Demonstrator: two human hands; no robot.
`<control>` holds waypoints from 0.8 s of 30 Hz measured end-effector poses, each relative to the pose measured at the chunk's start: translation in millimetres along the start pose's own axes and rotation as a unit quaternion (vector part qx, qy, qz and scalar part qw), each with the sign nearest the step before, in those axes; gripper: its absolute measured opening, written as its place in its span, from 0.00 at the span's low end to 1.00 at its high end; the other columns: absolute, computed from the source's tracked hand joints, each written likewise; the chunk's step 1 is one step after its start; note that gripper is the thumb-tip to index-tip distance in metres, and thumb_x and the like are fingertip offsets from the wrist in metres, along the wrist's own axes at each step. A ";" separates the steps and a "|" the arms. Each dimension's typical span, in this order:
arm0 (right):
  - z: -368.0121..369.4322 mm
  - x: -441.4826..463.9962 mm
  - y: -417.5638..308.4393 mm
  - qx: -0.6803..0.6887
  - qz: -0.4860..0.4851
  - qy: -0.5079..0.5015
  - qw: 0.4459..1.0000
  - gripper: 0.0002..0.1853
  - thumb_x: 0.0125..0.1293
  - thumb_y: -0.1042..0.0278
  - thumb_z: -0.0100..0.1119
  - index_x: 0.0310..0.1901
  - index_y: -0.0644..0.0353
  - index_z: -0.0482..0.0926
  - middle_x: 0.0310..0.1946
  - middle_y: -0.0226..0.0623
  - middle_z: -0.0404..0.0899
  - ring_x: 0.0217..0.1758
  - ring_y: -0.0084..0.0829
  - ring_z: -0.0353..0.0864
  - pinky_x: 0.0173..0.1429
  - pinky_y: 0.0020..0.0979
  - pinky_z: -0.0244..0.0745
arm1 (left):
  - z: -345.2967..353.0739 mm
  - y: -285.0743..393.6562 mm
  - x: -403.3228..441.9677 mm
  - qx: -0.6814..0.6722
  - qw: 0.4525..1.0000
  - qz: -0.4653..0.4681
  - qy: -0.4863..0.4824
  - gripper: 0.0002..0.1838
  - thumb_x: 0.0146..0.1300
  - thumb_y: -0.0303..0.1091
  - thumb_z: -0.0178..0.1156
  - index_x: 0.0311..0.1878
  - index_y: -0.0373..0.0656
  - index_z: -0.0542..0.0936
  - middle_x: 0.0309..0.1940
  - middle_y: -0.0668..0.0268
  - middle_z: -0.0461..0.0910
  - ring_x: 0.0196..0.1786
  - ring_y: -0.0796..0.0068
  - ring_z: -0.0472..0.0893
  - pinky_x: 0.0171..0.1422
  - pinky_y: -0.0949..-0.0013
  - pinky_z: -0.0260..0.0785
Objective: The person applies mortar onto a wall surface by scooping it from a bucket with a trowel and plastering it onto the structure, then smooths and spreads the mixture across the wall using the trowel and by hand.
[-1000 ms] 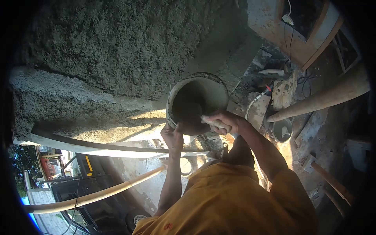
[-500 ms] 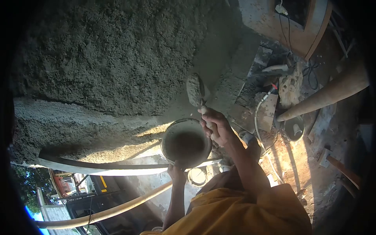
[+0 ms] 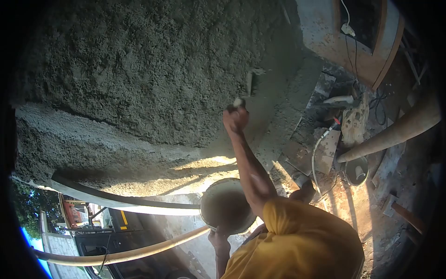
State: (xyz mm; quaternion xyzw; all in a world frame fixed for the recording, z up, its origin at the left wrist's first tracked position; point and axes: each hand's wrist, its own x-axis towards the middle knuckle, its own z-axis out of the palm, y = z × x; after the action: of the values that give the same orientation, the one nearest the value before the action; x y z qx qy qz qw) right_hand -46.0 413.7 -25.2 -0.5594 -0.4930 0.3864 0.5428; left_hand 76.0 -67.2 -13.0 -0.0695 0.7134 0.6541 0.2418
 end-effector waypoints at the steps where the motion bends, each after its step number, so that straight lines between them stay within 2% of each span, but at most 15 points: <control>1: 2.4 -12.6 -32.5 0.139 -0.001 -0.094 0.986 0.15 0.65 0.72 0.67 0.52 0.64 0.83 0.32 0.43 0.89 0.34 0.36 0.89 0.40 0.35 0.83 | 1.8 0.7 1.4 0.000 1.000 0.000 -0.002 0.18 0.70 0.34 0.70 0.58 0.36 0.83 0.49 0.60 0.89 0.45 0.67 0.89 0.53 0.59 0.88; 3: -20.3 -65.6 -87.9 0.180 -0.132 -0.223 0.949 0.23 0.67 0.72 0.71 0.63 0.61 0.80 0.39 0.47 0.89 0.41 0.37 0.93 0.45 0.37 0.89 | 22.5 -6.2 22.2 -0.020 0.999 0.013 -0.032 0.18 0.71 0.35 0.69 0.59 0.35 0.83 0.50 0.59 0.88 0.46 0.66 0.89 0.53 0.60 0.87; 4: -32.5 -97.0 -103.0 0.205 -0.142 -0.212 0.945 0.24 0.67 0.73 0.71 0.64 0.60 0.79 0.42 0.46 0.89 0.42 0.37 0.93 0.45 0.37 0.89 | 14.8 -7.3 7.9 -0.019 0.999 0.006 -0.031 0.19 0.71 0.35 0.69 0.59 0.34 0.83 0.50 0.59 0.88 0.47 0.66 0.89 0.53 0.60 0.87; 5: -43.4 -114.6 -110.5 0.229 -0.155 -0.197 0.941 0.25 0.67 0.73 0.71 0.65 0.60 0.78 0.44 0.46 0.89 0.43 0.36 0.93 0.45 0.37 0.89 | 32.0 6.4 -1.9 0.031 0.997 0.053 -0.056 0.21 0.73 0.38 0.67 0.59 0.31 0.82 0.51 0.58 0.88 0.49 0.66 0.89 0.55 0.61 0.86; 8: -62.1 -107.2 -61.6 0.209 -0.043 -0.275 0.937 0.24 0.68 0.72 0.72 0.64 0.58 0.78 0.45 0.45 0.88 0.45 0.37 0.93 0.48 0.37 0.88 | 41.0 -7.7 5.0 0.054 0.996 0.050 -0.054 0.25 0.75 0.43 0.64 0.59 0.27 0.82 0.52 0.56 0.88 0.51 0.68 0.88 0.55 0.62 0.85; 10: -55.9 -76.7 2.9 0.128 0.053 -0.258 0.956 0.17 0.70 0.68 0.66 0.57 0.61 0.78 0.42 0.46 0.87 0.43 0.37 0.90 0.52 0.37 0.86 | 52.1 -10.5 -2.4 0.075 0.996 0.048 -0.026 0.25 0.76 0.45 0.62 0.58 0.27 0.82 0.51 0.56 0.88 0.50 0.69 0.87 0.55 0.62 0.84; 12: -46.5 -19.9 44.0 0.229 0.306 -0.256 0.888 0.08 0.69 0.68 0.63 0.44 0.59 0.76 0.29 0.34 0.76 0.26 0.30 0.77 0.31 0.34 0.77 | 54.9 -19.9 -4.4 0.189 0.969 0.145 -0.061 0.24 0.76 0.44 0.62 0.57 0.27 0.82 0.50 0.56 0.88 0.49 0.68 0.87 0.54 0.62 0.84; 13: -45.1 8.5 56.5 0.276 0.414 -0.252 0.830 0.07 0.70 0.66 0.62 0.39 0.55 0.73 0.26 0.30 0.71 0.22 0.26 0.73 0.25 0.32 0.71 | 39.4 -32.6 0.2 0.316 0.902 0.270 -0.116 0.23 0.74 0.42 0.64 0.56 0.27 0.83 0.48 0.57 0.88 0.47 0.68 0.88 0.53 0.61 0.85; 14: -29.1 35.2 77.5 0.277 0.419 -0.226 0.835 0.05 0.71 0.66 0.62 0.41 0.54 0.76 0.27 0.30 0.72 0.21 0.26 0.72 0.25 0.32 0.72 | 23.2 -46.1 5.2 0.411 0.806 0.403 -0.138 0.22 0.72 0.40 0.66 0.55 0.27 0.83 0.47 0.58 0.88 0.46 0.67 0.88 0.52 0.61 0.85; 15: -13.1 61.4 96.9 0.294 0.449 -0.205 0.819 0.05 0.71 0.66 0.62 0.43 0.54 0.77 0.28 0.31 0.73 0.22 0.27 0.73 0.26 0.33 0.73 | 32.1 -45.2 -2.1 0.317 0.904 0.274 -0.084 0.22 0.70 0.39 0.67 0.55 0.28 0.83 0.46 0.58 0.88 0.45 0.67 0.88 0.52 0.61 0.85; 16: 5.1 80.0 118.4 0.308 0.456 -0.191 0.813 0.05 0.71 0.66 0.62 0.45 0.54 0.78 0.30 0.31 0.74 0.23 0.28 0.73 0.27 0.34 0.75 | 48.7 -38.0 -20.0 0.210 0.968 0.136 -0.025 0.22 0.68 0.39 0.68 0.55 0.28 0.84 0.46 0.59 0.88 0.45 0.67 0.88 0.52 0.61 0.85; 17: 22.9 95.0 139.7 0.358 0.449 -0.195 0.795 0.07 0.70 0.66 0.64 0.45 0.53 0.78 0.33 0.31 0.74 0.25 0.29 0.75 0.29 0.36 0.76 | 61.3 -38.3 -29.2 0.093 0.995 -0.006 0.039 0.22 0.67 0.38 0.69 0.55 0.29 0.84 0.45 0.59 0.88 0.44 0.66 0.88 0.51 0.61 0.85; 18: 41.1 106.7 154.9 0.391 0.450 -0.197 0.779 0.09 0.68 0.67 0.67 0.45 0.52 0.76 0.34 0.32 0.75 0.28 0.30 0.76 0.32 0.37 0.78 | 56.5 -46.8 -34.0 0.060 0.995 -0.046 0.059 0.23 0.64 0.38 0.72 0.55 0.29 0.84 0.46 0.59 0.88 0.44 0.68 0.88 0.52 0.63 0.85; 21: 78.7 128.8 144.7 0.421 0.482 -0.193 0.744 0.08 0.70 0.72 0.62 0.46 0.55 0.73 0.35 0.35 0.72 0.27 0.32 0.75 0.31 0.38 0.77 | 81.1 -35.8 -56.1 0.064 0.994 -0.058 0.061 0.24 0.65 0.39 0.72 0.56 0.28 0.84 0.47 0.58 0.88 0.45 0.69 0.88 0.51 0.64 0.84; 24: 112.2 104.9 124.5 0.475 0.455 -0.203 0.726 0.09 0.69 0.73 0.63 0.46 0.56 0.72 0.35 0.36 0.72 0.28 0.33 0.75 0.33 0.39 0.79 | 62.9 -50.0 -72.1 0.101 0.992 -0.050 0.055 0.26 0.66 0.41 0.71 0.54 0.24 0.84 0.46 0.58 0.89 0.45 0.70 0.87 0.50 0.64 0.83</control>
State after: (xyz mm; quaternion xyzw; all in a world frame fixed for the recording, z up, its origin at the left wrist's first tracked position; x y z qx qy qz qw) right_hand -115.5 550.3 -150.0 -0.2941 -0.0297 0.8748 0.3837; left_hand 175.7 -28.7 -28.2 -0.1164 0.7837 0.5609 0.2404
